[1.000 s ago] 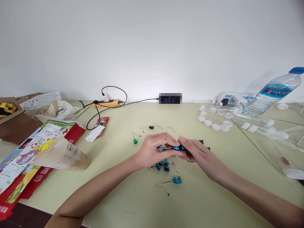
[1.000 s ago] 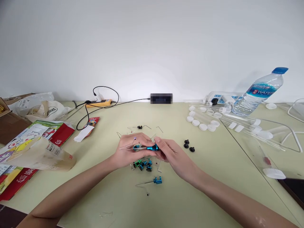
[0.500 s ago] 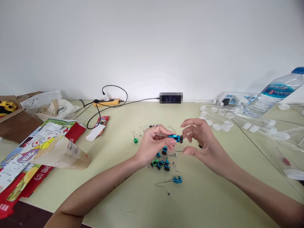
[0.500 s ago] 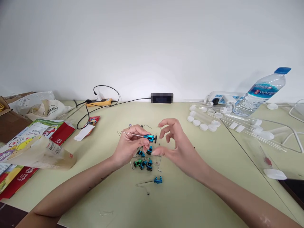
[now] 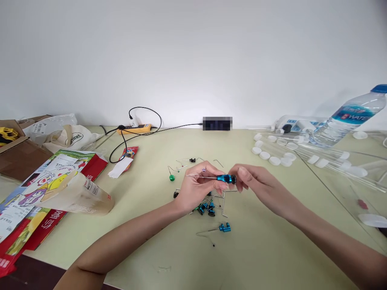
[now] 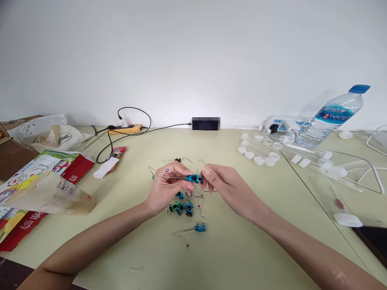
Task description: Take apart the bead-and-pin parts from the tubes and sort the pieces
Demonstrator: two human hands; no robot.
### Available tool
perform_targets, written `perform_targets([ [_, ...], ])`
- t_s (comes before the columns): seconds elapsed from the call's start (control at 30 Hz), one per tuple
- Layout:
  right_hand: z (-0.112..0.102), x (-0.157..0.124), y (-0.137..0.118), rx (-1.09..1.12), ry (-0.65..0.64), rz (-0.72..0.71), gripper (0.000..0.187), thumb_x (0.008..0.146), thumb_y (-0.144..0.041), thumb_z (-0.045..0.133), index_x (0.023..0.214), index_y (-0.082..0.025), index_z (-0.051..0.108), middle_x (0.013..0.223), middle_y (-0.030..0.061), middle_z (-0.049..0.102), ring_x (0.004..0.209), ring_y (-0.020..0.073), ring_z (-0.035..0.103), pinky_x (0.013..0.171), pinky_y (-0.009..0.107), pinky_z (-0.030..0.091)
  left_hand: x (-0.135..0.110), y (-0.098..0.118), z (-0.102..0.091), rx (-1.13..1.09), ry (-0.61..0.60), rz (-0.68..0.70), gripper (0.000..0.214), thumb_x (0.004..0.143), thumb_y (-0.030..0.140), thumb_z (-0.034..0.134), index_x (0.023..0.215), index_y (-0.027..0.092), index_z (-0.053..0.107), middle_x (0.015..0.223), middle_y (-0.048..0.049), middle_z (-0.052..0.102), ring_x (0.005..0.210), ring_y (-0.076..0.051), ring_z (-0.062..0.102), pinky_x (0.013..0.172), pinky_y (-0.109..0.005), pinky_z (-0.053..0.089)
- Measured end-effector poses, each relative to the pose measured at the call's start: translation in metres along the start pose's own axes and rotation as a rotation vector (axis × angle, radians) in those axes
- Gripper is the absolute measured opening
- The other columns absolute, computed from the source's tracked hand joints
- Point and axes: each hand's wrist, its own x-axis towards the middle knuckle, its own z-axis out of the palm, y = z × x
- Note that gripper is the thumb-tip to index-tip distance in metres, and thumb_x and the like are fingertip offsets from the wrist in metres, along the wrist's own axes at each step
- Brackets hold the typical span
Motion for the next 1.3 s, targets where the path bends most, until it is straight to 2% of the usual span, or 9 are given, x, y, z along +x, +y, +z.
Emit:
perform_targets([
  [0.1,0.000,0.000,0.001,0.039,-0.022,-0.029,0.023,0.088,-0.047,0.049,0.092,-0.026,0.056,0.085,0.0023,0.059,0.078,0.0180,0.055,0.070,0.032,0.044,0.001,0.000,-0.002,0.002,0.009,0.008,0.020,0.067,0.018,0.076,0.078,0.016,0.060,0.068,0.0026,0.064,0.054,-0.010,0.061,0.053,-0.024,0.054],
  [0.2,-0.002,0.001,-0.001,0.050,0.055,-0.028,0.053,0.071,-0.044,0.072,0.115,-0.034,0.044,0.113,0.0032,0.054,0.094,0.0204,0.054,0.074,0.031,0.046,0.001,0.000,-0.002,0.005,0.019,0.007,0.019,0.068,0.019,0.075,0.079,0.017,0.060,0.067,0.0030,0.064,0.055,-0.010,0.062,0.054,-0.025,0.055],
  [0.43,0.002,-0.001,0.002,-0.058,-0.010,-0.043,0.040,0.095,-0.049,0.028,0.080,-0.023,0.053,0.068,0.0011,0.051,0.064,0.0158,0.049,0.062,0.030,0.040,0.000,-0.002,0.000,-0.001,0.012,-0.005,0.021,0.067,0.021,0.076,0.077,0.017,0.059,0.068,0.0027,0.064,0.053,-0.010,0.062,0.052,-0.025,0.054],
  [0.63,0.002,0.000,0.001,-0.013,0.081,-0.131,0.038,0.086,-0.047,0.054,0.119,-0.032,0.042,0.120,0.0048,0.050,0.100,0.0206,0.052,0.077,0.032,0.045,0.001,-0.002,-0.002,-0.001,0.059,-0.024,0.017,0.072,0.021,0.072,0.081,0.017,0.058,0.067,0.0026,0.063,0.056,-0.011,0.062,0.054,-0.025,0.053],
  [0.8,0.007,0.000,0.003,-0.061,-0.012,-0.069,0.040,0.096,-0.046,0.026,0.083,-0.023,0.055,0.076,0.0035,0.058,0.071,0.0178,0.054,0.068,0.033,0.043,0.000,-0.004,-0.001,-0.023,0.019,-0.047,0.019,0.070,0.020,0.073,0.081,0.017,0.058,0.067,0.0036,0.062,0.056,-0.010,0.061,0.055,-0.026,0.053],
  [0.87,0.008,-0.001,0.003,-0.066,0.035,-0.072,0.024,0.091,-0.047,0.042,0.096,-0.026,0.051,0.087,0.0030,0.058,0.078,0.0186,0.056,0.068,0.032,0.044,0.001,-0.004,-0.002,-0.011,0.040,-0.052,0.019,0.072,0.021,0.072,0.081,0.017,0.057,0.067,0.0032,0.062,0.056,-0.010,0.061,0.055,-0.025,0.053],
  [1.0,0.008,0.001,0.004,-0.069,0.160,-0.085,0.058,0.076,-0.049,0.065,0.121,-0.033,0.032,0.114,0.0052,0.049,0.097,0.0216,0.055,0.071,0.032,0.046,0.001,-0.004,-0.002,0.016,0.070,-0.065,0.018,0.073,0.023,0.071,0.081,0.017,0.056,0.068,0.0026,0.063,0.057,-0.011,0.062,0.055,-0.024,0.052],
  [1.17,0.005,0.002,0.007,-0.053,-0.009,-0.034,0.040,0.096,-0.049,0.025,0.081,-0.023,0.051,0.074,0.0029,0.055,0.071,0.0176,0.053,0.068,0.034,0.042,0.000,-0.004,-0.002,-0.014,0.027,-0.058,0.018,0.071,0.021,0.072,0.081,0.017,0.057,0.068,0.0029,0.061,0.058,-0.011,0.061,0.056,-0.026,0.054],
  [1.3,0.003,0.002,0.002,-0.011,0.003,-0.037,0.031,0.084,-0.046,0.057,0.107,-0.029,0.045,0.081,-0.0001,0.057,0.076,0.0180,0.055,0.067,0.031,0.043,0.001,-0.003,-0.003,-0.033,0.058,-0.066,0.018,0.073,0.022,0.071,0.082,0.017,0.056,0.072,0.0021,0.062,0.060,-0.010,0.062,0.057,-0.025,0.053],
])
